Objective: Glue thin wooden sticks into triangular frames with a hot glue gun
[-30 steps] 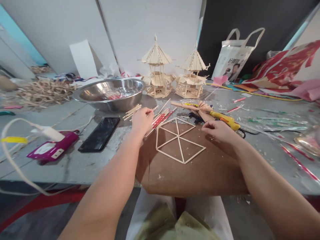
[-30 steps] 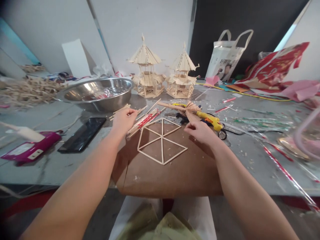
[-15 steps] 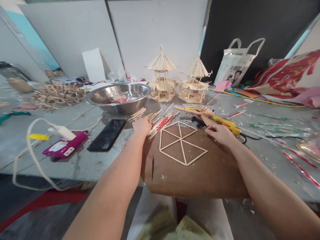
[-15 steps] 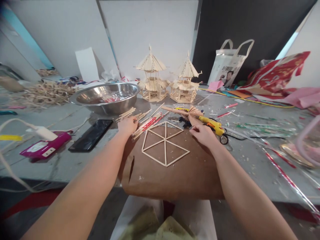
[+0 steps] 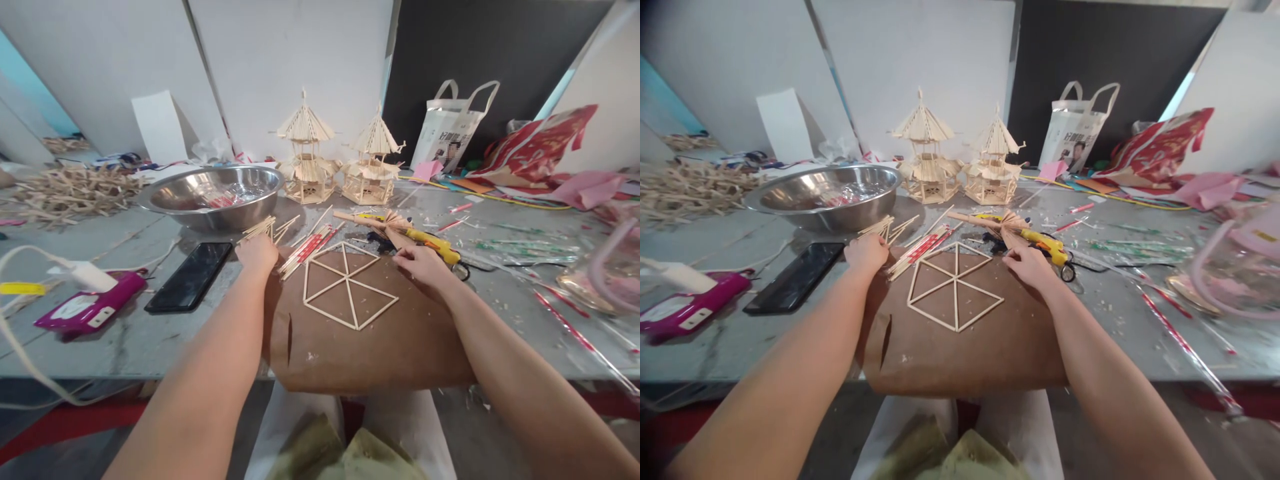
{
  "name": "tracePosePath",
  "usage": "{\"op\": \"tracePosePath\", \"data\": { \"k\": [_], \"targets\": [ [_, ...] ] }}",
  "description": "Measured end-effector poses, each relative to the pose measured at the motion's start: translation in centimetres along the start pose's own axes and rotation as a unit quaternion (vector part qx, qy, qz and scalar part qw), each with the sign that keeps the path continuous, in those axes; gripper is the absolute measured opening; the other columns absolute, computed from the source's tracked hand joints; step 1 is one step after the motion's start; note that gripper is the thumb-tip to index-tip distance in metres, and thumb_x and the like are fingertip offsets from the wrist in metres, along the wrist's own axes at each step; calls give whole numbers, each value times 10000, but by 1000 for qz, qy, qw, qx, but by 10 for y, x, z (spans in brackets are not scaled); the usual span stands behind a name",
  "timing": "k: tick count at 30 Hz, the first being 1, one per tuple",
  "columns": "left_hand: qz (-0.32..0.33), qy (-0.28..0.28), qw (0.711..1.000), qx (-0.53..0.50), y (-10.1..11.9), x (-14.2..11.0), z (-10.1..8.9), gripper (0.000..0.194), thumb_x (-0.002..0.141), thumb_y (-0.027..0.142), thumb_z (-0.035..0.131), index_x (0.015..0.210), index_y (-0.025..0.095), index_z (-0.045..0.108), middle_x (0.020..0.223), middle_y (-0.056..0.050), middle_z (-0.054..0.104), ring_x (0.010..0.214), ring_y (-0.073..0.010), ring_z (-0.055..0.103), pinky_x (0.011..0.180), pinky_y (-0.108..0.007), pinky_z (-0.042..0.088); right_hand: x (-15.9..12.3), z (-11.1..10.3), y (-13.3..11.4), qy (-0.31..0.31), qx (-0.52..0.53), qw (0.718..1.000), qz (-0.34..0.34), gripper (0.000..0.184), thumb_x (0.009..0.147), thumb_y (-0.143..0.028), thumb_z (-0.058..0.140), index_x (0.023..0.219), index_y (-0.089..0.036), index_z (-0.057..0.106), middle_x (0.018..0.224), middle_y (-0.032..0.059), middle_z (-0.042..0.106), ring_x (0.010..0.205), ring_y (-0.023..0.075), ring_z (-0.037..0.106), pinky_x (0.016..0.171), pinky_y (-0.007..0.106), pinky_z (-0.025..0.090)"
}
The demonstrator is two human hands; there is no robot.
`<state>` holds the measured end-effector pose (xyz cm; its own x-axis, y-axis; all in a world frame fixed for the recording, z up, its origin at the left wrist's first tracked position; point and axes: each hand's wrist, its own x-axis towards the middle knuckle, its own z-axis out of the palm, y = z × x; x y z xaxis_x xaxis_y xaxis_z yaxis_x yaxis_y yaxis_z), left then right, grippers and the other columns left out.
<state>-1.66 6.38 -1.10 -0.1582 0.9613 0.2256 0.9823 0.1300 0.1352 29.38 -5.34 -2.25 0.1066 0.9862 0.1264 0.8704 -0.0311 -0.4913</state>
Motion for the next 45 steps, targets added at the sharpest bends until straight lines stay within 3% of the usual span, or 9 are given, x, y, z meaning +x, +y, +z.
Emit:
{"op": "tracePosePath", "data": {
  "k": [9,15,18,24,28,32,35,39,45],
  "targets": [
    [-20,-27,999,15,1,-5,-7,325,673,335,457,882,136,607,1014,-176,567,1001,-331,435,772,-434,325,-1,0,-2,-12,2,1000,-8,267,701,-364,422,723,-164,598,616,24,597,560,138,524,544,241,366],
    [5,17,1000,13,2,-8,-13,274,704,290,428,847,136,605,959,-166,590,984,-313,450,765,-418,330,-1,0,0,-6,19,1000,-3,257,695,-362,432,699,-168,600,609,19,596,557,135,518,539,238,364],
    [60,46,994,-76,13,-17,-24,263,742,313,387,784,165,600,869,-119,617,893,-268,503,719,-361,363,-1,0,-3,11,58,998,-5,273,689,-391,452,690,-158,595,587,15,572,550,130,499,526,237,357],
    [202,-128,910,-340,57,-66,-38,247,727,373,425,715,163,555,642,-3,600,581,-125,512,569,-243,384,-5,5,-23,-16,302,953,1,441,673,-536,444,796,-138,589,613,6,530,466,76,422,466,216,351],
    [255,-194,881,-347,76,-92,-34,213,713,345,453,671,159,548,609,19,576,575,-111,499,556,-225,375,-11,8,-41,-47,417,908,-13,450,636,-562,475,795,-152,571,715,21,538,461,56,412,456,204,359],
    [313,-198,877,-307,83,-98,-26,230,733,340,426,647,162,544,573,27,549,546,-105,473,526,-221,356,-13,10,-47,-55,457,888,-2,393,640,-503,508,829,-161,544,632,-17,479,446,53,394,422,188,323],
    [353,-154,885,-264,84,-99,-22,234,752,330,407,691,165,560,613,9,570,566,-115,482,540,-235,363,-10,11,-40,-35,428,902,32,334,657,-489,482,710,-160,506,576,-32,444,410,46,353,376,179,256],
    [400,-64,894,-191,80,-95,-18,201,753,312,430,770,175,577,751,-30,608,714,-156,516,660,-283,385,-3,10,-18,-51,250,966,47,317,682,-465,449,578,-166,448,463,-48,383,389,55,328,383,190,241],
    [427,-43,892,-144,75,-90,-13,192,757,306,439,770,182,585,780,-35,606,770,-166,515,724,-306,384,2,11,-8,-101,70,992,-6,338,718,-412,408,488,-165,432,444,-16,441,430,79,390,441,210,272]
  ]
}}
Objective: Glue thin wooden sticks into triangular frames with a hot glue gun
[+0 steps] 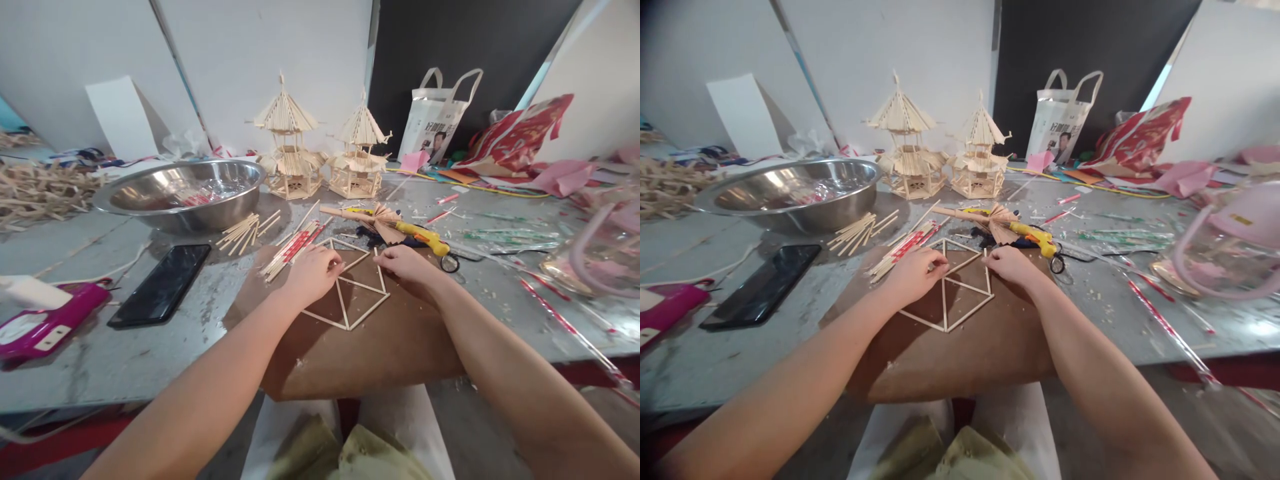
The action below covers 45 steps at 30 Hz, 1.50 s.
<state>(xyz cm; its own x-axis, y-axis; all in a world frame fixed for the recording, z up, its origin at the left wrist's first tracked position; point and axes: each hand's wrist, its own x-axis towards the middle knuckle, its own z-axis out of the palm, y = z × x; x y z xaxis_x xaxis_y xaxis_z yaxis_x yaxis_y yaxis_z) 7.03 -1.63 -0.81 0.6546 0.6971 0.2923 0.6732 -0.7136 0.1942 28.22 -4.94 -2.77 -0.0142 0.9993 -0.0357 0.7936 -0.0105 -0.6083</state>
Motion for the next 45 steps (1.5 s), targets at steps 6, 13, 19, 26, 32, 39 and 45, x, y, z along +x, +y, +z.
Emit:
{"op": "tracePosePath", "data": {
  "k": [6,13,19,26,32,39,45],
  "targets": [
    [-1,-16,1000,26,4,0,0,207,747,320,461,804,177,601,799,-39,604,814,-178,507,755,-313,380,1,-4,-10,2,-122,992,3,339,724,-391,401,507,-159,520,496,15,519,482,97,443,466,210,275],
    [14,-9,999,47,4,0,3,236,750,335,462,842,178,612,802,-43,597,817,-179,500,757,-310,377,4,-6,-7,6,-176,984,-14,323,715,-414,422,632,-164,608,653,30,602,603,114,507,501,197,291],
    [13,-10,998,52,3,0,4,243,749,340,462,852,178,611,814,-46,595,822,-184,497,752,-317,376,5,-5,-8,1,-201,980,2,318,712,-429,438,673,-181,632,698,29,626,629,116,519,506,195,295],
    [12,-10,998,53,4,-1,3,253,751,342,457,861,172,608,820,-50,591,832,-186,492,759,-318,377,4,-2,-7,11,-213,977,15,324,713,-445,425,678,-193,627,722,26,628,639,123,518,500,201,285],
    [15,-12,999,50,2,-1,3,249,748,341,464,859,169,606,820,-48,589,826,-183,492,763,-320,376,4,-2,-5,16,-208,978,7,343,720,-465,413,693,-200,629,716,24,628,641,124,520,502,206,283],
    [12,-16,998,52,3,-1,3,235,747,338,469,844,174,606,816,-44,590,822,-180,494,753,-314,377,1,0,-12,21,-218,974,56,340,712,-482,410,691,-224,631,760,20,633,678,138,532,482,210,275],
    [16,-12,998,54,2,-1,3,243,750,340,465,852,171,605,814,-46,589,823,-180,496,758,-312,376,0,2,-14,17,-229,971,63,341,716,-494,397,694,-245,629,766,12,631,699,153,540,506,218,306]
  ]
}}
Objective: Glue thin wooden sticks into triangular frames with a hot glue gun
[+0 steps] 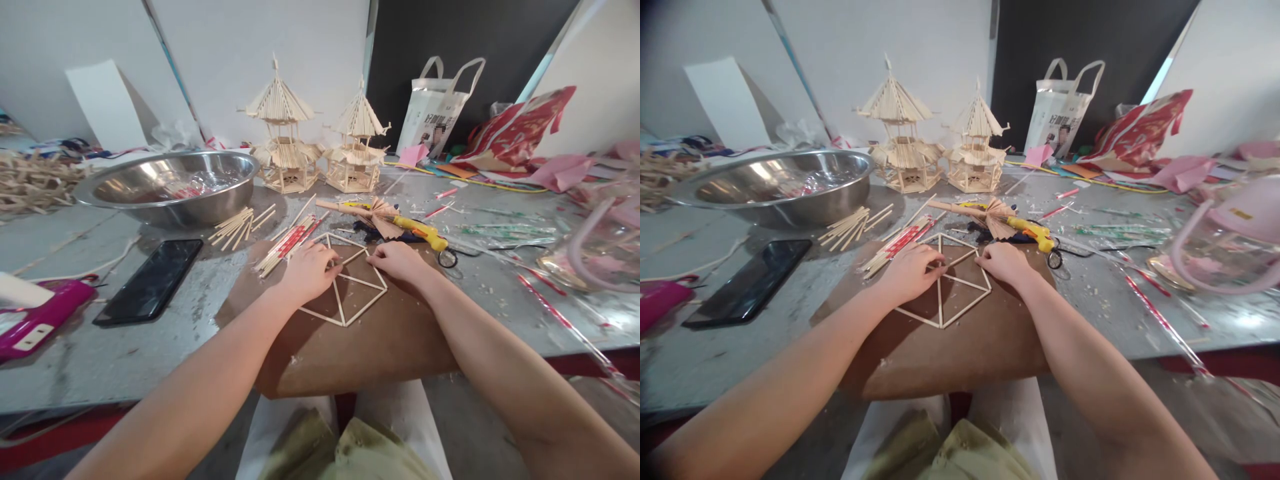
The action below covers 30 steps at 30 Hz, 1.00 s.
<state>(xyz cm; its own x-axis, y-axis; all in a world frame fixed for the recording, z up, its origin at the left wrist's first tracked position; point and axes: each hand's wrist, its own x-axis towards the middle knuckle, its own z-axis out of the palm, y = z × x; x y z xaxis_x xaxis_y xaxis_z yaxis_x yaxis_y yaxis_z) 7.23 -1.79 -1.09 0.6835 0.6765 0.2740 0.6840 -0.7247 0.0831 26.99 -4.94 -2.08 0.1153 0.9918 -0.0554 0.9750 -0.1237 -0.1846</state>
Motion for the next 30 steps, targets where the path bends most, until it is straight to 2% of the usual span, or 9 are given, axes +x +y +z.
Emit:
{"op": "tracePosePath", "data": {
  "k": [30],
  "targets": [
    [-3,-12,1000,-6,1,-1,0,234,755,336,444,837,185,603,793,-42,582,817,-178,490,772,-324,369,-3,-1,-6,5,-4,1000,24,322,720,-445,403,720,-232,645,782,40,636,729,157,547,541,218,335]
  ]
}}
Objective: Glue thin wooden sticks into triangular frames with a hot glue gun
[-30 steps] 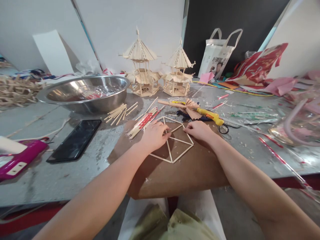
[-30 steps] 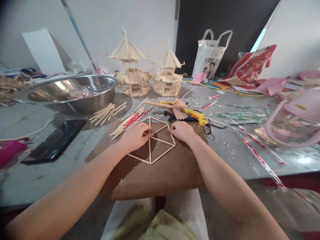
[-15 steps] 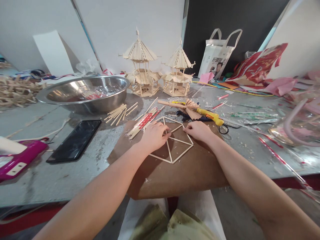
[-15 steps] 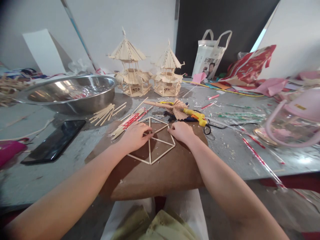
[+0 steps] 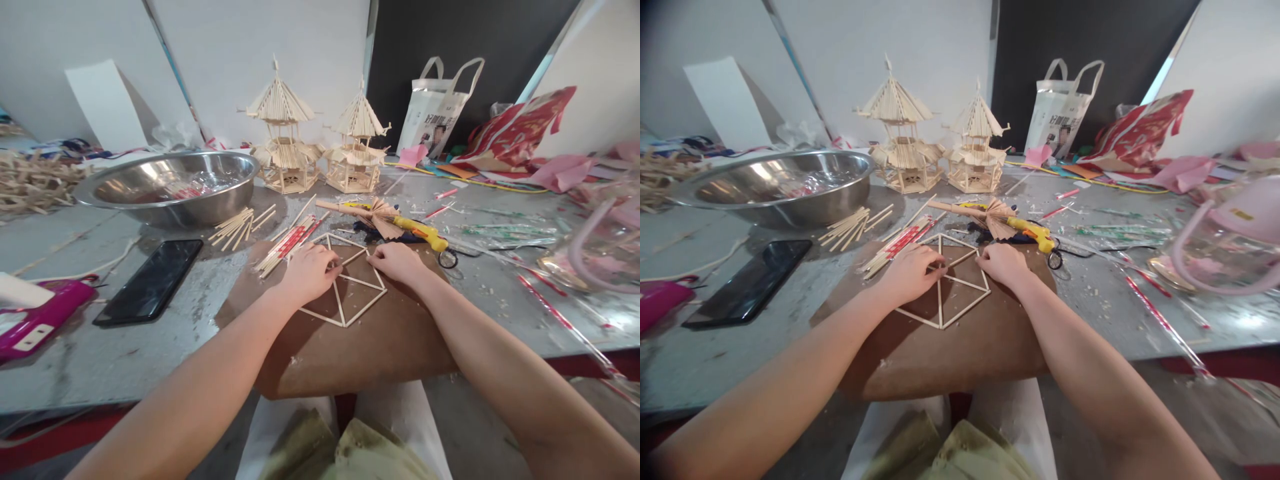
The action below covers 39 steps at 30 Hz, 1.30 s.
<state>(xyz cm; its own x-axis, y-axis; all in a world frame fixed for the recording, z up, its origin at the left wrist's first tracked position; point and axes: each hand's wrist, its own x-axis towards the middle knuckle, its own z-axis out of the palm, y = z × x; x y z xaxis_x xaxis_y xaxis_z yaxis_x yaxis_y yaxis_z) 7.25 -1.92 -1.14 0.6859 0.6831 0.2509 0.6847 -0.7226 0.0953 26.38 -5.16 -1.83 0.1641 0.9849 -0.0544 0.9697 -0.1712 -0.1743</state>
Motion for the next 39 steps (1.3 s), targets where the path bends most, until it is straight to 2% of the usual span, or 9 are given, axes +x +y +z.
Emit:
{"op": "tracePosePath", "data": {
  "k": [7,13,19,26,29,32,36,39],
  "targets": [
    [21,10,1000,4,-2,1,4,259,735,366,458,879,202,598,897,-47,549,878,-195,458,814,-343,340,0,0,1,4,2,1000,-4,322,722,-456,388,723,-250,636,784,36,632,741,178,550,533,234,338],
    [56,-11,998,-11,-4,1,6,298,692,339,489,959,233,570,954,-30,519,946,-208,410,849,-363,311,0,0,1,-1,8,1000,-2,332,720,-470,391,710,-240,631,796,37,630,748,175,549,546,234,338],
    [62,-16,998,-11,-4,0,5,312,674,313,493,964,230,572,949,-30,523,947,-213,403,854,-369,304,-2,-1,1,-3,18,1000,-3,339,687,-497,409,703,-240,629,770,31,630,724,176,544,517,233,311],
    [52,-3,998,-30,-3,1,3,288,688,309,491,948,227,581,951,-30,540,949,-203,427,865,-359,305,-1,0,2,1,21,1000,9,274,674,-423,438,691,-238,639,760,36,634,695,163,544,521,223,317],
    [24,28,998,-56,1,2,-2,254,713,322,471,891,198,603,920,-39,565,912,-189,464,851,-341,331,0,-2,3,34,55,998,-4,271,682,-391,434,657,-207,632,697,36,629,664,150,540,525,215,318],
    [-24,46,993,-105,6,3,-10,235,715,305,474,856,176,611,885,-44,596,881,-180,499,821,-322,365,-1,-4,3,103,146,983,-39,300,712,-381,403,647,-174,611,622,16,599,608,125,524,533,206,326],
    [-79,19,973,-215,15,6,-17,260,710,318,482,896,174,590,846,-28,623,775,-152,550,713,-284,421,-5,-6,1,165,262,948,-75,316,723,-383,399,665,-139,591,562,-4,547,549,106,486,517,194,335],
    [-83,-12,953,-292,23,11,-16,363,697,329,498,1023,169,520,816,-28,625,711,-139,565,656,-270,435,-9,-6,-4,189,310,926,-103,314,732,-379,394,698,-137,591,567,-7,542,549,104,471,522,193,345]
  ]
}}
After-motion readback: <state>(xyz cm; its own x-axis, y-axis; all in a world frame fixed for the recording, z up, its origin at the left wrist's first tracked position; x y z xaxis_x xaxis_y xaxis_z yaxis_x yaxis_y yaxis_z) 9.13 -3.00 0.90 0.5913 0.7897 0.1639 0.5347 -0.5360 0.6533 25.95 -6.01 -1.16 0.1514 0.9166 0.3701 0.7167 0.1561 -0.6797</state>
